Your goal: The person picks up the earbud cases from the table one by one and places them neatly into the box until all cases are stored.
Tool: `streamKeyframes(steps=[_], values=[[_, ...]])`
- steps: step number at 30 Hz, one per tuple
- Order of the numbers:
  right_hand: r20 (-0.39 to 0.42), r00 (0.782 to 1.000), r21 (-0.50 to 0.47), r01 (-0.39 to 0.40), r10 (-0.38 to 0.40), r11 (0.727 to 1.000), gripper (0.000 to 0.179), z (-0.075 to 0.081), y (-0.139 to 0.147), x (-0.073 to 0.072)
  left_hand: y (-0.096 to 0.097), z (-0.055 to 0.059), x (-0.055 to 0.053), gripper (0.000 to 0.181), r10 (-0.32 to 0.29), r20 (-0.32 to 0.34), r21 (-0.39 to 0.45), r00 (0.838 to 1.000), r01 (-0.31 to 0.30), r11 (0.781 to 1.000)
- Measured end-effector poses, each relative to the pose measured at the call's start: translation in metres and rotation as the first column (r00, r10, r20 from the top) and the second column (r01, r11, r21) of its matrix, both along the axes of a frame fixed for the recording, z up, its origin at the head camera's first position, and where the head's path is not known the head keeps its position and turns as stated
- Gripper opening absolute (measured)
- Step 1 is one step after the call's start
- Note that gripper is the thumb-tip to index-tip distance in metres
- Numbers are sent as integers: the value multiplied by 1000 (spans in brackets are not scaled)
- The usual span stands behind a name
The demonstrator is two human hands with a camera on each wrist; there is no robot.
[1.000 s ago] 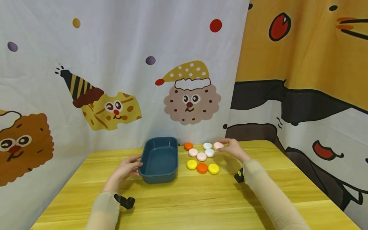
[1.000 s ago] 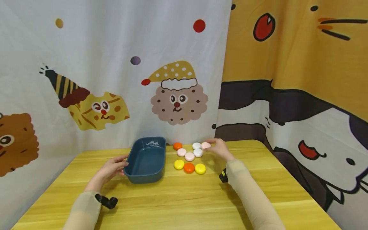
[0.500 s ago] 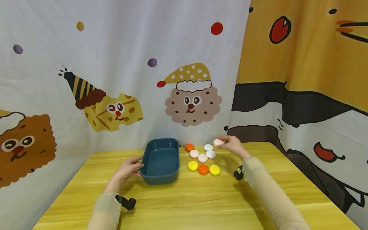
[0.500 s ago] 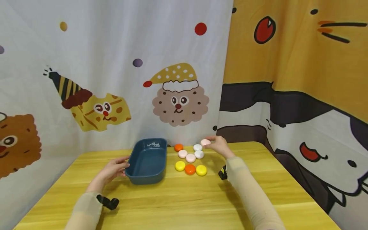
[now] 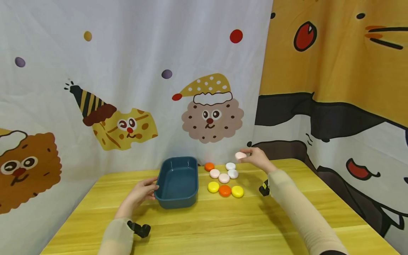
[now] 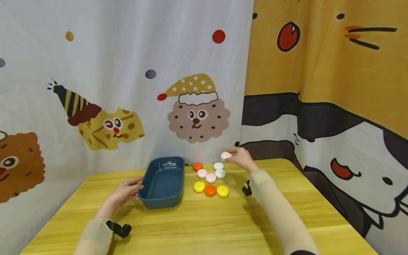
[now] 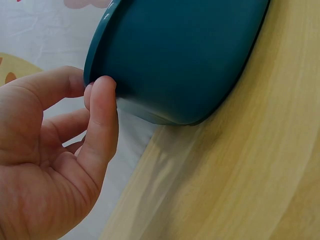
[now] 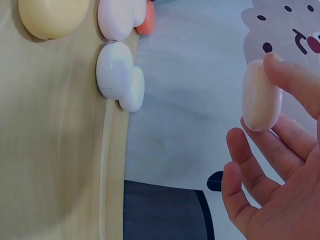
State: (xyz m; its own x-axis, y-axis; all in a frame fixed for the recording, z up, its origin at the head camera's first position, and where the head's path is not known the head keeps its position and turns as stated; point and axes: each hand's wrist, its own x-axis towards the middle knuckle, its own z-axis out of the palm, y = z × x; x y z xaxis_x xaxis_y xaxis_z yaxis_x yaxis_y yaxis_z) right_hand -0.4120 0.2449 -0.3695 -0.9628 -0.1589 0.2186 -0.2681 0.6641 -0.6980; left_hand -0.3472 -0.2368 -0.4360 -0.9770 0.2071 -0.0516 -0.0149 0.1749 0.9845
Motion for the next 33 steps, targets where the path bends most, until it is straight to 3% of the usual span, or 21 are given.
streamKeyframes(steps=[13,20,24,29,33], values=[[45,999,-39,-15,17,999,55,-1,-14,-7,-3,-3,1,60,22,10,3,1000,-22,1000],[45,998,-23,-47,48,999,55,-11,-27,-13,1,-2,1,59,9,24,7,1000,-9,1000],[59,996,-63,-67,70,996,56,-16,-32,-14,2,-1,0,59,9,27,16,1000,-9,1000],[78,990,-138,-102,114,985,56,-10,-41,-8,1,-1,-1,59,8,16,27,1000,-8,1000],[90,987,-141,-116,130,983,54,-8,-47,-9,0,-1,-2,58,11,18,26,1000,-12,1000]])
